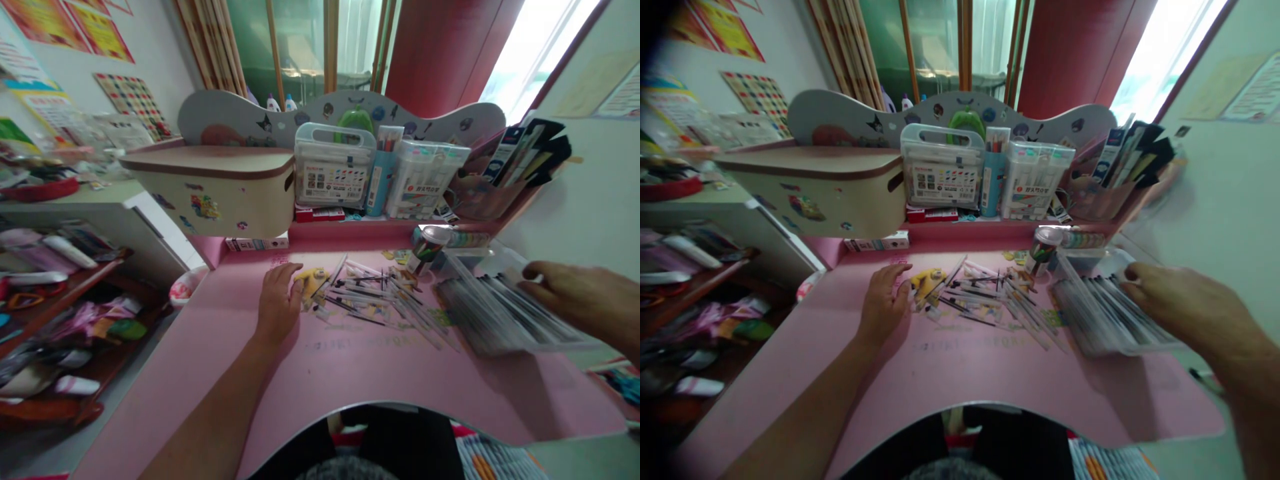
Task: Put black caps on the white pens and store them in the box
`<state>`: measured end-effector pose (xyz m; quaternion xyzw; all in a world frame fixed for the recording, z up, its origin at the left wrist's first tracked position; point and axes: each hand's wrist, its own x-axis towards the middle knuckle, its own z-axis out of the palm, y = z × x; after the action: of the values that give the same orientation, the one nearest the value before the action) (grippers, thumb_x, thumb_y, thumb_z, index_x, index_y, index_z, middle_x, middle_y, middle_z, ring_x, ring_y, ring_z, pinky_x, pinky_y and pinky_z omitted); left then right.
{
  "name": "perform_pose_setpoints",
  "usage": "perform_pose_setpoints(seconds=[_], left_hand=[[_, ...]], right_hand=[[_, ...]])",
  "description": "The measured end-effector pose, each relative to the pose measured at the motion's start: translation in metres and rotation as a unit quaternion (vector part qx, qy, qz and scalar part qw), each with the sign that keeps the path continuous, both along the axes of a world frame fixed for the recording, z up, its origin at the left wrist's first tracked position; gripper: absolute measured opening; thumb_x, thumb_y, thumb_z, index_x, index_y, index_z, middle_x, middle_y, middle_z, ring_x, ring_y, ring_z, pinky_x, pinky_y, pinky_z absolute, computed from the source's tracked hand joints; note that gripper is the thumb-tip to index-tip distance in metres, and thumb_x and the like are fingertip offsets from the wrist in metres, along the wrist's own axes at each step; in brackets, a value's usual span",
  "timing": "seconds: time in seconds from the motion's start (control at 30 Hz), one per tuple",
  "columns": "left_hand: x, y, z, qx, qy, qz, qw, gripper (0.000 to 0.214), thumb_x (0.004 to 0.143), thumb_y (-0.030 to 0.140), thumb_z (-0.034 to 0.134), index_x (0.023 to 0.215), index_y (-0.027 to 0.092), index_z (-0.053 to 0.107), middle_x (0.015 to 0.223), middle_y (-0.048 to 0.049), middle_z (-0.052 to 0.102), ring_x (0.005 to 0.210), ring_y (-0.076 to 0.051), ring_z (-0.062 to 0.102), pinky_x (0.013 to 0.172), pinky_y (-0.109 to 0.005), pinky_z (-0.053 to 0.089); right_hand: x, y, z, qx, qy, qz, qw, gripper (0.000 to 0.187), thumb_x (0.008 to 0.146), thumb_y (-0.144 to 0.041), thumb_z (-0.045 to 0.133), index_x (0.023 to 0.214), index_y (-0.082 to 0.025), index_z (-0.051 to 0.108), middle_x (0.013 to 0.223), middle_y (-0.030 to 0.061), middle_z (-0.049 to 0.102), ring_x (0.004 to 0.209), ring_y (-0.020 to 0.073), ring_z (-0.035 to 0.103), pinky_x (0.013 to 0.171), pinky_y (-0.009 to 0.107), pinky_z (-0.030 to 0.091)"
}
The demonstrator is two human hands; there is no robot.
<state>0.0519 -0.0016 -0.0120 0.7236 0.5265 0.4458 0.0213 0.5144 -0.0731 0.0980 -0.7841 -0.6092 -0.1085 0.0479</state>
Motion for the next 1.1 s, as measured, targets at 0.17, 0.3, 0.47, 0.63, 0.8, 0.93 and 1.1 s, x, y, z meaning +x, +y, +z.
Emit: perform_pose_setpoints(seconds=[0.17,0.3,0.47,0.63,0.8,0.93,1.1], left_hand=[[-0.001,0.003,-0.003,-0.041,-0.046,0.023,0.998,0.030,0.089,0.023,0.047,0.113,0.018,0.065,0.115,-0.0111,0.067,0.112,-0.027,0.057,0.102,-0.045,0.045],[-0.003,0.005,-0.008,-0.049,-0.061,0.032,0.996,0.032,0.087,0.022,0.048,0.113,0.016,0.065,0.116,-0.0122,0.067,0.112,-0.027,0.058,0.102,-0.045,0.045],[-0.004,0.006,-0.010,-0.063,-0.062,0.035,0.996,0.032,0.086,0.022,0.047,0.111,0.015,0.066,0.114,-0.0129,0.067,0.111,-0.027,0.058,0.102,-0.044,0.046],[-0.006,0.007,-0.010,-0.067,-0.065,0.045,0.995,0.032,0.086,0.021,0.046,0.112,0.016,0.065,0.115,-0.0123,0.067,0.112,-0.027,0.058,0.102,-0.045,0.045],[-0.005,0.007,-0.009,-0.077,-0.069,0.044,0.994,0.032,0.086,0.020,0.046,0.111,0.017,0.065,0.114,-0.0116,0.068,0.112,-0.027,0.058,0.102,-0.045,0.045],[-0.003,0.007,-0.010,-0.081,-0.066,0.037,0.994,0.032,0.086,0.020,0.045,0.110,0.016,0.066,0.114,-0.0118,0.068,0.112,-0.028,0.058,0.102,-0.046,0.045],[-0.005,0.007,-0.013,-0.094,-0.072,0.041,0.992,0.032,0.086,0.019,0.045,0.109,0.017,0.067,0.113,-0.0112,0.068,0.111,-0.027,0.059,0.102,-0.044,0.045]], right_hand=[[-0.116,0.005,0.009,-0.017,0.025,0.192,0.981,0.020,0.094,-0.032,0.053,0.096,-0.020,0.070,0.086,0.0087,0.074,0.072,0.0211,0.064,0.067,0.032,0.041],[-0.190,0.020,-0.012,-0.068,0.083,0.307,0.946,0.018,0.093,-0.024,0.053,0.090,-0.018,0.070,0.089,0.0078,0.073,0.081,0.0198,0.065,0.072,0.029,0.042],[-0.242,0.050,-0.049,-0.081,0.113,0.338,0.931,0.018,0.094,-0.022,0.053,0.095,-0.018,0.070,0.097,0.0092,0.072,0.089,0.0220,0.064,0.077,0.031,0.043],[-0.259,0.065,-0.094,-0.001,0.155,0.353,0.923,0.017,0.092,-0.017,0.053,0.100,-0.016,0.068,0.104,0.0111,0.067,0.100,0.0235,0.058,0.087,0.033,0.043],[-0.258,0.063,-0.112,0.068,0.199,0.342,0.916,0.018,0.088,-0.013,0.053,0.098,-0.016,0.068,0.103,0.0114,0.063,0.098,0.0246,0.053,0.090,0.036,0.042],[-0.259,0.059,-0.112,0.088,0.220,0.343,0.909,0.021,0.082,-0.012,0.059,0.100,-0.016,0.069,0.104,0.0115,0.062,0.097,0.0257,0.051,0.089,0.037,0.042],[-0.262,0.056,-0.116,0.079,0.238,0.363,0.897,0.013,0.082,-0.012,0.058,0.089,-0.016,0.069,0.099,0.0107,0.059,0.094,0.0239,0.050,0.089,0.036,0.042]])
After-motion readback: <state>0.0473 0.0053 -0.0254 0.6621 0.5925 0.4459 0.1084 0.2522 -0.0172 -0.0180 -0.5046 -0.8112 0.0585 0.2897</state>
